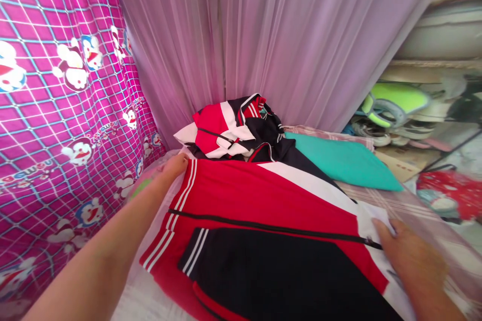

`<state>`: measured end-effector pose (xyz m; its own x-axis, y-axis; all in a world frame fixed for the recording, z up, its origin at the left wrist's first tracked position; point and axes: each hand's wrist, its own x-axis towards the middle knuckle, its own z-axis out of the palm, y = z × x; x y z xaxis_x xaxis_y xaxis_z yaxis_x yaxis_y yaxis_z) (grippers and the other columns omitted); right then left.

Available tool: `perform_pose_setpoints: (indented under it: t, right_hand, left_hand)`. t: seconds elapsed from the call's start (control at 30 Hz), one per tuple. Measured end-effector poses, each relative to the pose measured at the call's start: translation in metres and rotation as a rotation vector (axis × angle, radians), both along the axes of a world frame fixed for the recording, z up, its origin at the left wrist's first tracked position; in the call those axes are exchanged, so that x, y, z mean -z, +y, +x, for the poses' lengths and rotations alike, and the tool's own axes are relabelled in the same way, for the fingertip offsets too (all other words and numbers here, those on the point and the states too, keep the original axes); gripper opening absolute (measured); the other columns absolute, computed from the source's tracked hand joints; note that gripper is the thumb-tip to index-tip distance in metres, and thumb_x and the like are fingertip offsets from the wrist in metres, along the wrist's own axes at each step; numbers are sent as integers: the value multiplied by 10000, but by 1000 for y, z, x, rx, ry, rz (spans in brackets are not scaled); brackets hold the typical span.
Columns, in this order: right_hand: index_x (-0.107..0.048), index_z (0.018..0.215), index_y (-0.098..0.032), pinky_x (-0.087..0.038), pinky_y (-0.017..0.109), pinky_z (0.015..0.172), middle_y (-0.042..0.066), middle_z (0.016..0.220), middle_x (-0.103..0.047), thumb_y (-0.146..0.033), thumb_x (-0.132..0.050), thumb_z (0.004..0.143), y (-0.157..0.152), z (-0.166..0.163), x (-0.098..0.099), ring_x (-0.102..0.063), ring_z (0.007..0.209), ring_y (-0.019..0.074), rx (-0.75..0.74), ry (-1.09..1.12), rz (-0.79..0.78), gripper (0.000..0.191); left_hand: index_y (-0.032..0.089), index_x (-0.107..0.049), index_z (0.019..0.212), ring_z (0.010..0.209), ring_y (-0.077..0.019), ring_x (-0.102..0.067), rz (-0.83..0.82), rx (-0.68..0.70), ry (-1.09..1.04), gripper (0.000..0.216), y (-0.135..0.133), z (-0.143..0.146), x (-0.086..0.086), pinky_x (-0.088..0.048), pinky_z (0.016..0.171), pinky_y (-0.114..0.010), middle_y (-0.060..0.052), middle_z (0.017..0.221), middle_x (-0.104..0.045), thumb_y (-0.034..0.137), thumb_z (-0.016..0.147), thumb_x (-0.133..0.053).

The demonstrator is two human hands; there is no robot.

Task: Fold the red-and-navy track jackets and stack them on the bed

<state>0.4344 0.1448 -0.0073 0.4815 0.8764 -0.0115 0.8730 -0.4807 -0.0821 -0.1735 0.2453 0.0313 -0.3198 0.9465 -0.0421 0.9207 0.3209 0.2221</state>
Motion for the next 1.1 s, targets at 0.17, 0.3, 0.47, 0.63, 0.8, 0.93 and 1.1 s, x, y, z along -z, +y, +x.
perform_pose_setpoints:
  t: [0.17, 0.3, 0.47, 0.63, 0.8, 0.93, 1.1]
  right_hand:
    - [-553, 1410, -95, -516, 506, 870, 265, 1253, -652, -646, -38, 923, 2, 3, 2, -663, 1068, 434, -13, 9, 14, 898]
    - [-566, 1407, -131, -511, 527, 894, 254, 1238, -663, -652, -77, 915, 3, 2, 1, -663, 1071, 433, 2, 29, 29, 868]
    - [-576, 1396, -101, -505, 557, 892, 305, 1274, -624, -682, -83, 882, 2, 0, -1, -636, 1085, 469, 0, 89, 54, 919]
    - [-578, 1394, -149, -502, 575, 879, 304, 1236, -643, -700, -76, 876, 1, 2, 2, -632, 1067, 467, -7, 84, 102, 907]
    - [-533, 1436, -104, -483, 529, 900, 295, 1261, -629, -657, -40, 892, 0, 0, -2, -629, 1114, 444, -14, 68, 39, 919]
    - [-528, 1443, -138, -493, 496, 888, 266, 1281, -625, -662, -41, 891, 0, -1, -3, -646, 1116, 410, 0, 46, 19, 903]
    - [-569, 1394, -156, -511, 539, 859, 261, 1128, -692, -673, -95, 903, -2, -7, -10, -672, 1028, 443, -1, 70, 76, 857]
  left_hand:
    - [200, -711, 939, 761, -176, -686, -115, 77, -175, 288, -26, -6, -2, -513, 675, -238, -21, 805, -740, 382, 823, -520]
    - [206, -729, 854, 747, -171, -659, -159, 109, -272, 289, -52, -12, -6, -500, 684, -238, -3, 753, -726, 437, 718, -624]
    - [196, -728, 809, 628, -154, -598, -248, 96, -382, 349, -84, -10, -2, -456, 569, -240, 7, 626, -668, 502, 672, -630]
    - [201, -697, 702, 559, -133, -547, -328, 105, -402, 253, -109, -10, -6, -421, 527, -234, 22, 562, -607, 432, 670, -600]
    - [204, -672, 689, 648, -158, -611, -252, 68, -276, 172, -116, -8, -5, -466, 623, -257, 8, 632, -650, 343, 696, -570]
    - [207, -704, 757, 829, -203, -678, -185, 57, -164, 159, -118, -5, -3, -500, 778, -282, -19, 799, -735, 287, 703, -577]
    - [194, -644, 1249, 1179, -245, -624, -32, 83, -50, 448, -118, 16, -11, -435, 1058, -362, -93, 1300, -679, 281, 845, -473]
